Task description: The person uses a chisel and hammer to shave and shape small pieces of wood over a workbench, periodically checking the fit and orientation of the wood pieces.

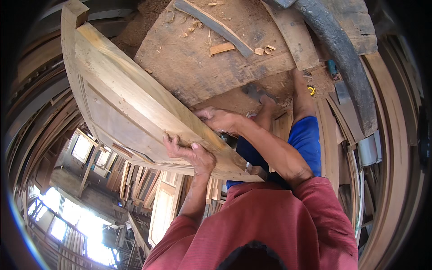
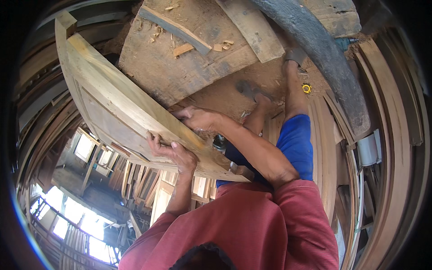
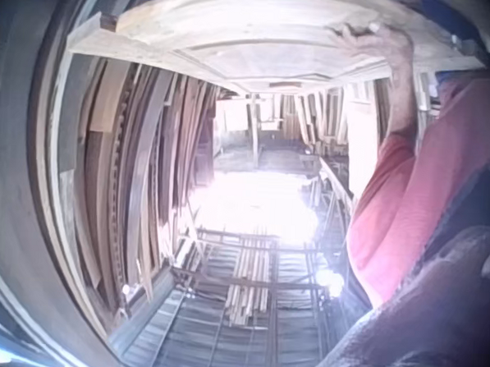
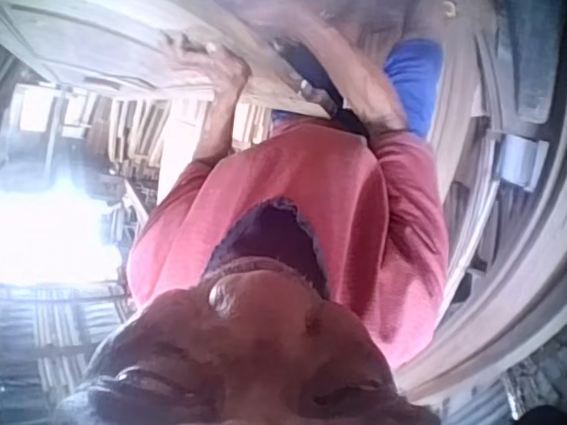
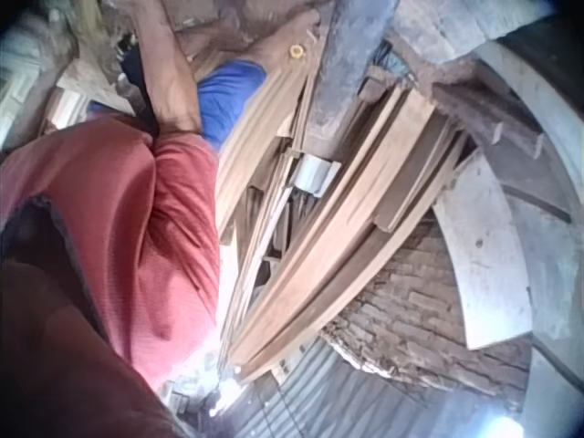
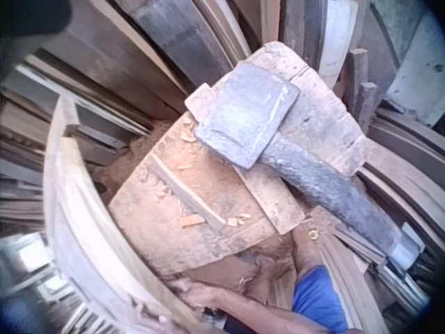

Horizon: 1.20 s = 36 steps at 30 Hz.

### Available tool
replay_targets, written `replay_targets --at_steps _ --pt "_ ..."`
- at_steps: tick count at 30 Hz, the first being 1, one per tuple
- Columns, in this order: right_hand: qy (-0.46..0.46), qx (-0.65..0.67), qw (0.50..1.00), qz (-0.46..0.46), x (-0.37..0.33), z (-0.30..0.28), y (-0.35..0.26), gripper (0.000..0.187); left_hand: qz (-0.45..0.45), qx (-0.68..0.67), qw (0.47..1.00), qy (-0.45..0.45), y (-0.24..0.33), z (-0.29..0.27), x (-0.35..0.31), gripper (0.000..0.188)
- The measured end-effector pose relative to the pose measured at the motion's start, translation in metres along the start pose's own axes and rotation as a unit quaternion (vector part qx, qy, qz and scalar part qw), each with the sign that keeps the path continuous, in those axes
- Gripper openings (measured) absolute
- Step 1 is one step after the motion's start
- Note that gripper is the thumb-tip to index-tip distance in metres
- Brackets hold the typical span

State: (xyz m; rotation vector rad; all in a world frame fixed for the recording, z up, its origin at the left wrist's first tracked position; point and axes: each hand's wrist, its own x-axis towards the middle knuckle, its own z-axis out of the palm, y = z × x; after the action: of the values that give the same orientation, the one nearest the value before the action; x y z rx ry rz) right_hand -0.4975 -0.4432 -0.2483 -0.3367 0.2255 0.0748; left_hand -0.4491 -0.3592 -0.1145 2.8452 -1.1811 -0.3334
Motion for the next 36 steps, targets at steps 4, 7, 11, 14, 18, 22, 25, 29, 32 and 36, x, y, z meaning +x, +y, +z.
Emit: replay_targets --at_steps 4,7,11,14,18,22,25,29,32,36 --pt "-0.011 0.102 0.994 0.031 0.003 0.007 0.001 0.047 0.010 -0.014 1.000 0.015 -0.004 0.002 -0.002 0.057" --pt "0.067 -0.005 0.997 -0.039 -0.025 0.008 -0.012 0.048 0.003 -0.019 1.000 0.017 -0.003 0.002 -0.001 0.056" --pt "0.098 0.100 0.989 -0.045 -0.069 0.008 -0.014 0.057 0.003 -0.015 1.000 0.013 -0.001 0.001 0.001 0.056" --pt "0.107 0.155 0.982 -0.031 -0.098 0.006 -0.031 0.064 0.005 -0.009 1.000 0.019 -0.001 0.002 0.001 0.056" --pt "0.131 0.032 0.990 -0.048 -0.130 -0.001 -0.017 0.058 0.015 -0.005 0.999 0.032 -0.003 0.004 0.001 0.054" --pt "0.180 -0.224 0.956 0.061 -0.165 0.005 -0.030 0.034 0.006 0.006 1.000 0.030 -0.002 -0.001 -0.003 0.054" --pt "0.252 -0.296 0.921 0.021 -0.182 0.020 -0.033 0.030 0.008 0.030 0.999 0.031 -0.006 -0.002 -0.004 0.055" --pt "0.338 -0.318 0.886 0.028 -0.207 0.046 -0.064 0.031 0.049 0.012 0.998 0.032 0.003 -0.014 0.008 0.053" --pt "0.399 -0.334 0.853 -0.030 -0.226 0.053 -0.067 0.030 0.121 0.027 0.990 0.070 0.053 -0.041 0.052 0.048" --pt "0.494 -0.326 0.806 0.010 -0.260 0.054 -0.056 0.026 0.091 -0.210 0.973 -0.041 0.141 -0.053 0.138 0.041"
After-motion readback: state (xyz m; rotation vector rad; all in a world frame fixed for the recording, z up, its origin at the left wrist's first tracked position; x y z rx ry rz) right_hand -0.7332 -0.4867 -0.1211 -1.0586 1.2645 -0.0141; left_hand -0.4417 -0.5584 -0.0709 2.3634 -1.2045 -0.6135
